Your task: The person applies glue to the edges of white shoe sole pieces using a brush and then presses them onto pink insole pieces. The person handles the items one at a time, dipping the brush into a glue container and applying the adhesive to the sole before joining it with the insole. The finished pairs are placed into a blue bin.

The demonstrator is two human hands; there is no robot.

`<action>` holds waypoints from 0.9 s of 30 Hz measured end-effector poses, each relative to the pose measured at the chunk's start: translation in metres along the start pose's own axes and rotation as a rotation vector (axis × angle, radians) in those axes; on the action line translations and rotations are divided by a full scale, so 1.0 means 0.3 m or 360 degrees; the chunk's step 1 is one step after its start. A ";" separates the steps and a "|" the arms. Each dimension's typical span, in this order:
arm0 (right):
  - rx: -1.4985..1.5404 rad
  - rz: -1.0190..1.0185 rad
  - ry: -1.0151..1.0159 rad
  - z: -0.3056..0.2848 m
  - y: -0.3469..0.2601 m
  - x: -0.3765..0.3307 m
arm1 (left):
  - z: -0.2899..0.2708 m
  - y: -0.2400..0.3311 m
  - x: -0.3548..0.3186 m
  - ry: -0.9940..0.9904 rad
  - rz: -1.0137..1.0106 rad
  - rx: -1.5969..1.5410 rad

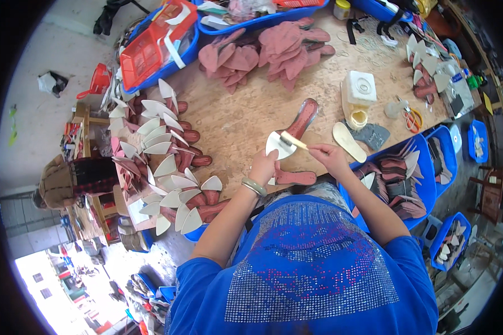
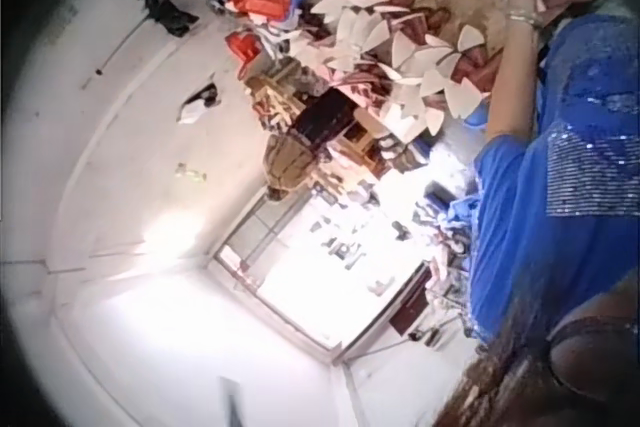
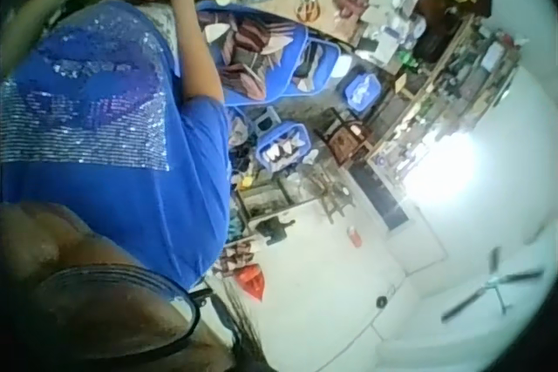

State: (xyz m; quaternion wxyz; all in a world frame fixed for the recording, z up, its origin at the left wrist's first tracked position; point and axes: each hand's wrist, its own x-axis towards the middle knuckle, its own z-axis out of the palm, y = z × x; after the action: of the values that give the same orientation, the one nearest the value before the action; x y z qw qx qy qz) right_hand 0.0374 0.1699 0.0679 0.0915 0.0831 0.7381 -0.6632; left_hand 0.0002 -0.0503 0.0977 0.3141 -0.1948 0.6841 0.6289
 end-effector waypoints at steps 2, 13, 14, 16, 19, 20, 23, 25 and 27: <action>-0.0235 -0.0015 0.0050 0.031 -0.011 0.044 | 0.001 0.002 -0.011 0.0057 0.0038 0.0077; -0.0300 -0.0226 0.0260 -0.003 -0.136 0.205 | -0.288 0.062 0.080 0.0849 0.1014 0.1411; -0.0271 -0.0186 0.0313 -0.014 -0.136 0.202 | -0.335 0.111 0.115 0.0885 0.0892 0.1650; -0.0373 -0.0147 0.0407 -0.040 -0.125 0.184 | -0.416 0.266 0.150 0.1040 0.0848 0.1807; -0.0348 -0.0112 0.0562 -0.103 -0.099 0.128 | -0.487 0.446 0.183 0.1088 0.1118 0.1718; -0.0309 -0.0108 0.0609 -0.125 -0.090 0.107 | -0.509 0.473 0.194 0.1054 0.1205 0.1714; -0.0286 0.0016 0.0695 -0.156 -0.078 0.068 | -0.651 0.329 0.305 0.1032 0.1404 0.1701; -0.0247 0.0131 0.0793 -0.193 -0.032 0.035 | -0.630 0.279 0.334 0.0667 0.0777 0.1197; -0.0100 0.0258 0.0864 -0.207 0.016 0.011 | -0.613 0.218 0.336 0.0515 0.0424 0.0847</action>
State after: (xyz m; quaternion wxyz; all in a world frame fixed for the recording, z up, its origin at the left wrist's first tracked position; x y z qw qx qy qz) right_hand 0.0338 0.2322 0.0690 -0.0543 0.3135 0.7467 -0.5842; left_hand -0.1502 -0.2093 0.0800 0.1562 -0.1123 0.8846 0.4248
